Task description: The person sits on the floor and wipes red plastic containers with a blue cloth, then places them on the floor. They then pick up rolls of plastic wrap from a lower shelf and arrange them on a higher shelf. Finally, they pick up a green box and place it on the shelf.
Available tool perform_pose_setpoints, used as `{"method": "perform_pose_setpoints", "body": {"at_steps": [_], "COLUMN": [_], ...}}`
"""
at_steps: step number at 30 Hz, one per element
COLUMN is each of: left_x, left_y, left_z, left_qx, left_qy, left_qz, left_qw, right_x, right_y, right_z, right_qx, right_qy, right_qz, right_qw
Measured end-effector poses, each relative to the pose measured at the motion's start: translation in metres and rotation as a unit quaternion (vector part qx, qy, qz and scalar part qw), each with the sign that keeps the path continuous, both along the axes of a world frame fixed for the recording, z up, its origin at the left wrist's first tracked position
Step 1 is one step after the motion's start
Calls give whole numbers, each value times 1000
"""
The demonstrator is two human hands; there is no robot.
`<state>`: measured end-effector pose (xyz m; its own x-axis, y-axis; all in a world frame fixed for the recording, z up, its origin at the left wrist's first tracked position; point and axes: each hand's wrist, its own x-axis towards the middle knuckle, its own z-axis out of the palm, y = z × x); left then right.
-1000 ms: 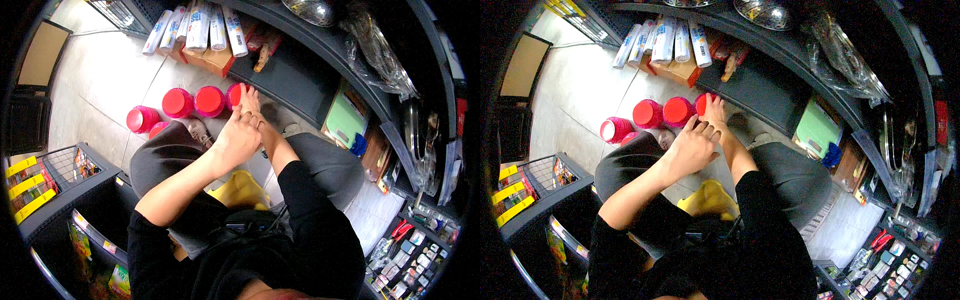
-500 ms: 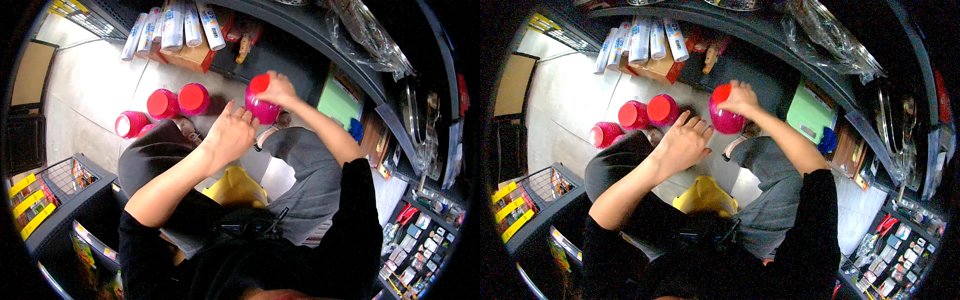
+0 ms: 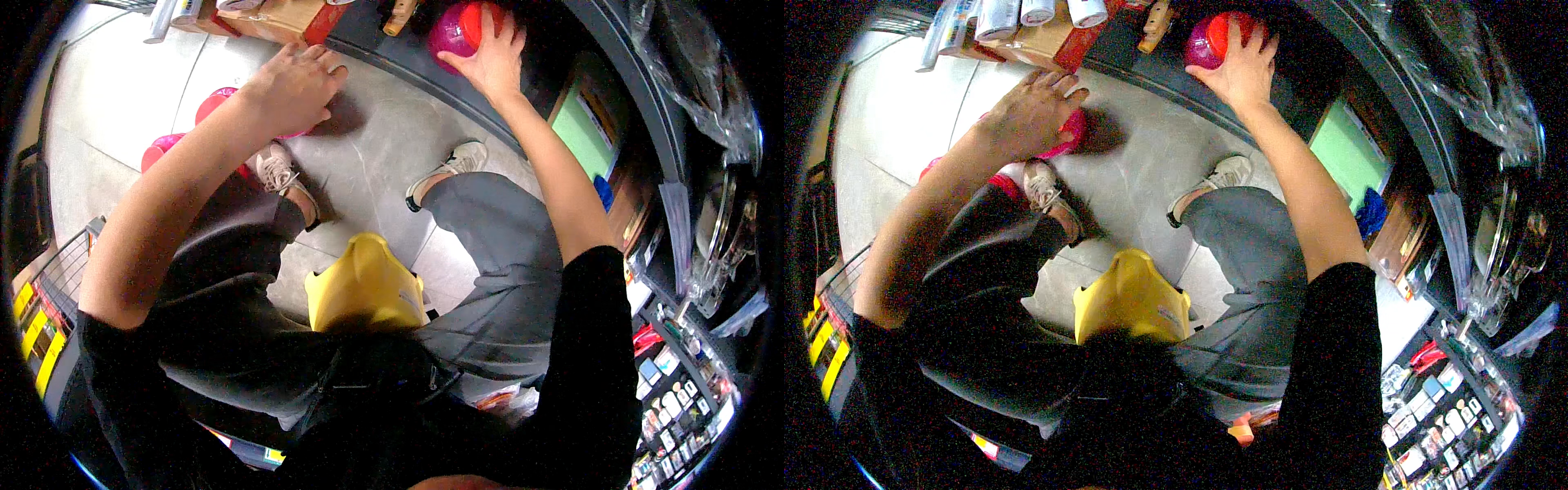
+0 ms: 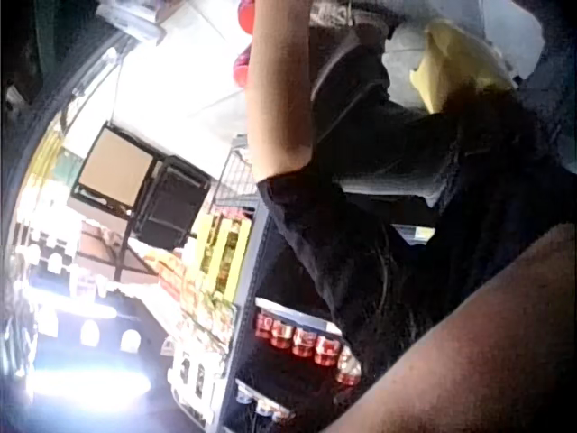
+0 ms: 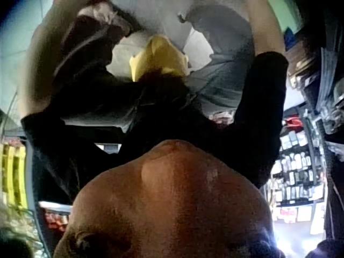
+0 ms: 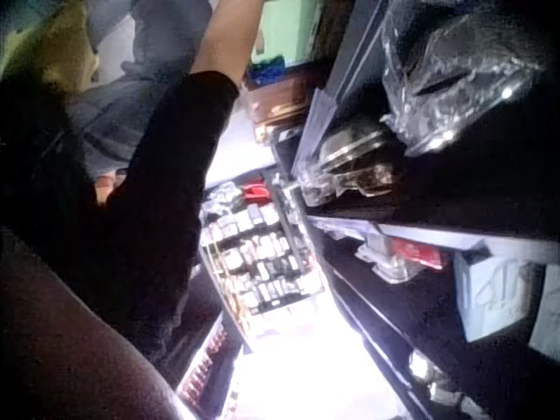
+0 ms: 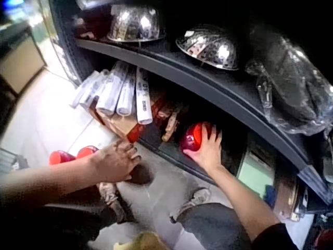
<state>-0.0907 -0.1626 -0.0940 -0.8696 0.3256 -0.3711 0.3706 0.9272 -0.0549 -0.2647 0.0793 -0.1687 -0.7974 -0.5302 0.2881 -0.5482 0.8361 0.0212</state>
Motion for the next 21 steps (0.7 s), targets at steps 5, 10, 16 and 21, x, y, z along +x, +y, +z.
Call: {"method": "perform_pose_setpoints", "body": {"at_steps": [5, 10, 16, 21], "left_x": [18, 39, 73, 41], "left_y": [-31, -59, -87, -89], "left_z": [-59, -95, -146, -120], "left_qx": [-29, -46, 38, 116], "left_qy": [-27, -75, -5, -106], "left_qz": [20, 49, 80, 118], "left_qw": [999, 995, 996, 981], "right_x": [-46, -161, -212, -198], "right_y": [-2, -32, -45, -18], "right_z": [-21, -63, -71, -67], "right_qx": [1, 82, -48, -136], "right_qy": [-11, -10, -22, 10], "right_qz": [45, -81, 41, 81], "right_qw": [999, 993, 998, 987]}}
